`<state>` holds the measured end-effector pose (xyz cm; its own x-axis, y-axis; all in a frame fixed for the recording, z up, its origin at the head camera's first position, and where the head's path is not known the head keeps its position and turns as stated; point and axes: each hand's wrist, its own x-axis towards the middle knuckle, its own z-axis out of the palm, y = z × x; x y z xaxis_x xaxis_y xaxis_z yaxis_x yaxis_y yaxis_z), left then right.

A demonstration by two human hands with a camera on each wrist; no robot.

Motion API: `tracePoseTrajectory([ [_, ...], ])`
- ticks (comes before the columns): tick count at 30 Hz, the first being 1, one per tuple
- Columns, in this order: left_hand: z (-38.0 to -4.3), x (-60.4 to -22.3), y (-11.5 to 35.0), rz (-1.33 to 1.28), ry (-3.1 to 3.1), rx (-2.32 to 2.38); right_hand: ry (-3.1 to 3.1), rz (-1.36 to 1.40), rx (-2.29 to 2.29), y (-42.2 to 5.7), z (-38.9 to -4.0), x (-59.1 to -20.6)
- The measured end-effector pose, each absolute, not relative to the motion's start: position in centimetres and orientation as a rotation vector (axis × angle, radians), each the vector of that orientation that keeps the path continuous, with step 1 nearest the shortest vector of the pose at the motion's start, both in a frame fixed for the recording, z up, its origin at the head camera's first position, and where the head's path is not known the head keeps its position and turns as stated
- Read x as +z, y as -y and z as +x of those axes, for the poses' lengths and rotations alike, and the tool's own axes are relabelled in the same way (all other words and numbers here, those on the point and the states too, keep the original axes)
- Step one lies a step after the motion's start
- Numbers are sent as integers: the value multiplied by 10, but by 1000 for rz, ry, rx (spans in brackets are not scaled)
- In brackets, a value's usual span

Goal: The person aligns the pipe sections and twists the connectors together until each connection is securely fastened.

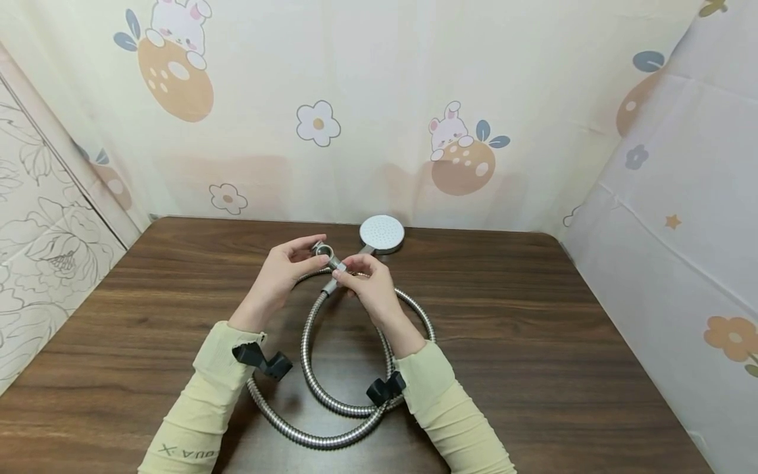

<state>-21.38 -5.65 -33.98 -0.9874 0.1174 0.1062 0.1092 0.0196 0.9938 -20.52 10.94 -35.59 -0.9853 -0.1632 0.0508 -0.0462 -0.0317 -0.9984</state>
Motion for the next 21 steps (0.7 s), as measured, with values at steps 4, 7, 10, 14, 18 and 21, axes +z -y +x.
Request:
tracePoseTrajectory([
  [4,-213,-339,56,251,-2235,2189,-2130,-248,-2189,-111,-206,-356],
  [7,-212,-339,55,255,-2228,2197,-2120,-248,-2188,-111,-206,-356],
  [10,-211,-338,55,257,-2222,2205,-2102,-243,-2201,-110,-206,-355],
  [14,-211,-338,55,252,-2223,2208,-2073,-234,-2227,-110,-205,-354],
  [18,-211,-337,55,249,-2222,2210,-2054,-247,-2233,-109,-205,-354],
  [21,-212,-338,55,249,-2219,2211,-2043,-256,-2232,-109,-205,-354],
])
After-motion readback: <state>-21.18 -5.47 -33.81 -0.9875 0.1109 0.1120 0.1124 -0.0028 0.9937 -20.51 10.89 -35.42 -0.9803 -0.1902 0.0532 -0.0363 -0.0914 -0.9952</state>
